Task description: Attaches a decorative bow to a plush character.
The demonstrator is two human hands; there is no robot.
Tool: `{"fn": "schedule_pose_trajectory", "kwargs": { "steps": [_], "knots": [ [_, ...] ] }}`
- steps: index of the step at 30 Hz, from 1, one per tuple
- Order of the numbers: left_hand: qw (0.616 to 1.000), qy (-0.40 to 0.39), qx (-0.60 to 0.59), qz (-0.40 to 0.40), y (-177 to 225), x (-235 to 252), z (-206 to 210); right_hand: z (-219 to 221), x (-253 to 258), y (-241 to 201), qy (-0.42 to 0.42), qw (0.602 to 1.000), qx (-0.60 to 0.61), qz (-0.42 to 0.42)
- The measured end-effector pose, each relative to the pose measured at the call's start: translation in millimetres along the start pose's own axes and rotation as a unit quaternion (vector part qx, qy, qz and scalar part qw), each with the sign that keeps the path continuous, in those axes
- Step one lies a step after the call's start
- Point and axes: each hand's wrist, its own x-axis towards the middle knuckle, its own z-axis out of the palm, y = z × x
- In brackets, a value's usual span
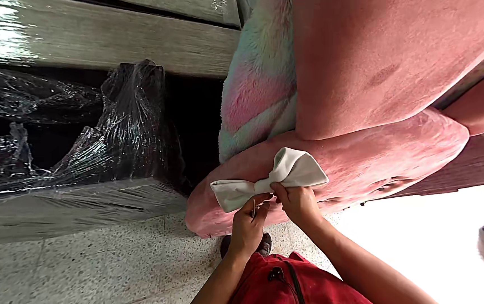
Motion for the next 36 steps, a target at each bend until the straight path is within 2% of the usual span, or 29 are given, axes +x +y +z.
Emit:
{"fn": "schedule_pose_trajectory", "kwargs": {
  "steps": [5,9,11,14,16,19,21,24,25,27,28,31,36],
  "knots": [
    [1.000,-0.009,-0.007,-0.005,0,-1,-3,-1,-4,8,0.027,0.999,0.008,-0.040],
    [0.999,-0.029,0.015,-0.004,-2,-9,-13,-9,-22,15,-0.015,0.999,0.017,-0.044],
    [0.999,-0.048,0.019,-0.005,-6,-19,-20,-12,-37,22,-0.075,0.996,0.029,-0.039],
    [0.988,-0.141,-0.070,-0.004,-22,-42,-33,-8,-65,39,-0.208,0.972,0.110,-0.033],
    [0.979,-0.180,-0.092,-0.013,-32,-57,-32,-1,-79,53,-0.319,0.928,0.183,-0.055],
    [0.982,-0.162,-0.095,-0.019,-40,-77,-12,8,-99,69,-0.438,0.863,0.244,-0.068],
    [0.983,-0.133,-0.121,-0.025,-41,-89,7,5,-108,77,-0.472,0.835,0.279,-0.038],
    [0.988,-0.090,-0.127,-0.005,-44,-96,37,-15,-113,107,-0.478,0.810,0.341,-0.011],
    [0.993,-0.057,-0.105,0.005,-47,-95,45,-26,-115,124,-0.476,0.803,0.357,-0.005],
    [0.998,0.069,-0.004,0.004,-46,-88,63,-57,-124,166,-0.469,0.810,0.353,0.010],
    [0.988,0.138,0.065,-0.011,-42,-78,74,-74,-129,190,-0.463,0.819,0.339,0.015],
    [0.943,0.270,0.188,-0.043,-41,-36,112,-118,-152,262,-0.457,0.828,0.322,0.042],
    [0.880,0.451,0.127,-0.074,-41,14,148,-168,-203,348,-0.483,0.809,0.327,0.079]
  ]
}}
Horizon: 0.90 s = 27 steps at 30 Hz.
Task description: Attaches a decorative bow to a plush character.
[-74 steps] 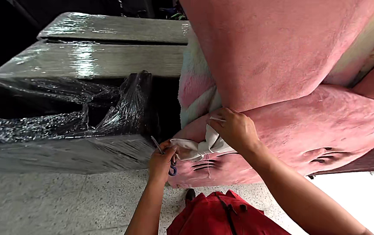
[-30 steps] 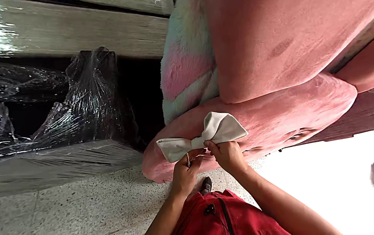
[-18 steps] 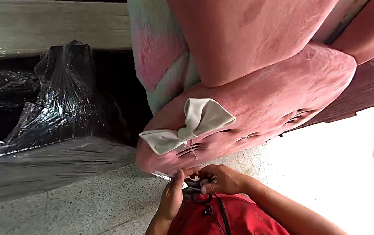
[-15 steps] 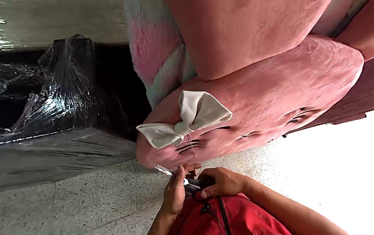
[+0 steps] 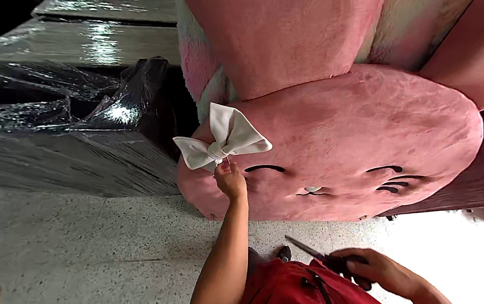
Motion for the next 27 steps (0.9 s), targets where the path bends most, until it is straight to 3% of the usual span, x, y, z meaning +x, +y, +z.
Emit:
{"fn": "schedule_pose_trajectory", "kwargs": {
  "steps": [3,6,9,14,18,22,27],
  "knots": [
    [0.998,0.047,-0.036,-0.030,6,6,9,-16,-27,21,-0.049,0.998,0.025,-0.021],
    [0.996,0.041,-0.068,-0.034,3,3,12,-34,-34,20,-0.071,0.996,0.044,0.016],
    [0.984,0.030,-0.170,-0.048,6,-4,10,-56,-22,-5,-0.079,0.995,-0.056,0.003],
    [0.926,-0.047,-0.357,-0.108,4,-5,-2,-70,28,-123,-0.113,0.957,-0.264,0.042],
    [0.899,-0.055,-0.419,-0.112,-10,0,-1,-43,92,-223,-0.029,0.859,-0.511,0.010],
    [0.891,-0.061,-0.435,-0.114,-12,7,3,-16,148,-282,0.020,0.791,-0.608,-0.068],
    [0.876,-0.057,-0.469,-0.099,-14,10,9,9,178,-319,0.061,0.757,-0.651,-0.021]
  ]
}}
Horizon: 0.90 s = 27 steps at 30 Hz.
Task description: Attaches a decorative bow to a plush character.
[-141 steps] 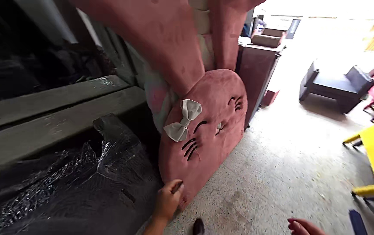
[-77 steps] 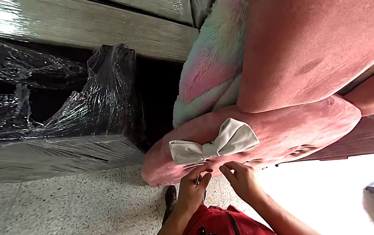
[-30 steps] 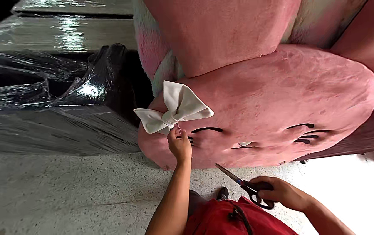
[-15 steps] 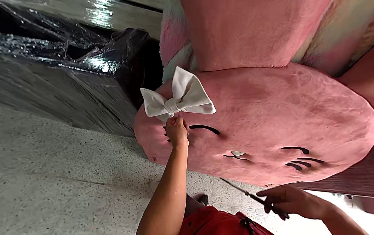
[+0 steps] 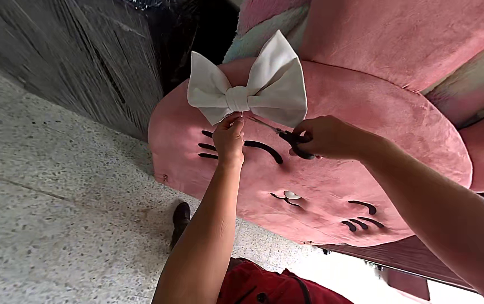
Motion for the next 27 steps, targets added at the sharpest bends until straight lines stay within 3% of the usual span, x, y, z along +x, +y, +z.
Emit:
{"fn": "schedule_pose_trajectory", "kwargs": {
  "steps": [10,27],
  "knots": [
    [1.000,-0.010,-0.010,0.008,4,-1,1,-6,24,-9,0.023,0.999,-0.022,0.002],
    [0.995,-0.032,0.051,0.073,1,4,-5,-48,43,-15,-0.059,0.998,0.015,0.001]
  ]
}}
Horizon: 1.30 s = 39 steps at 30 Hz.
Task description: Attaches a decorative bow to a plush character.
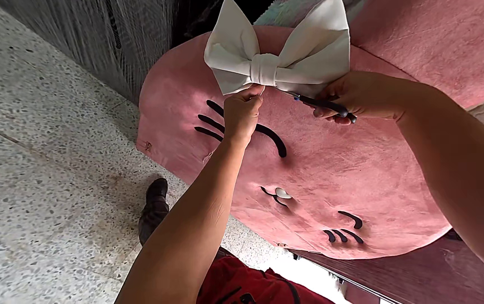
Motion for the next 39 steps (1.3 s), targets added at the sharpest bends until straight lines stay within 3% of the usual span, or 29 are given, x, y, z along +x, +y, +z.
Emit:
{"fn": "schedule_pose_trajectory", "kwargs": {
  "steps": [11,15,17,20,26,29,31,34,37,39],
  "knots": [
    [0.987,0.005,0.134,0.089,-12,4,-9,4,2,14,0.016,0.998,-0.013,-0.057],
    [0.982,0.032,0.184,0.041,-30,-18,-24,1,-8,16,-0.008,0.997,-0.050,-0.050],
    [0.970,0.041,0.234,0.048,-21,-30,-30,3,-29,25,-0.035,0.996,-0.077,-0.037],
    [0.925,0.054,0.338,0.163,12,-28,-31,26,-77,59,-0.047,0.997,-0.063,-0.022],
    [0.764,-0.039,0.547,0.340,73,21,-22,137,-163,153,-0.001,0.990,0.138,-0.015],
    [0.728,-0.045,0.577,0.369,76,30,-16,203,-191,178,0.026,0.953,0.303,-0.003],
    [0.723,-0.063,0.612,0.315,89,25,-10,238,-205,178,0.021,0.900,0.436,-0.012],
    [0.743,-0.097,0.632,0.196,118,8,-3,273,-214,169,0.021,0.823,0.565,-0.058],
    [0.783,-0.095,0.579,0.207,139,-1,6,291,-199,171,0.039,0.782,0.603,-0.150],
    [0.787,-0.105,0.563,0.229,157,3,20,290,-175,173,0.051,0.769,0.603,-0.206]
  ]
}}
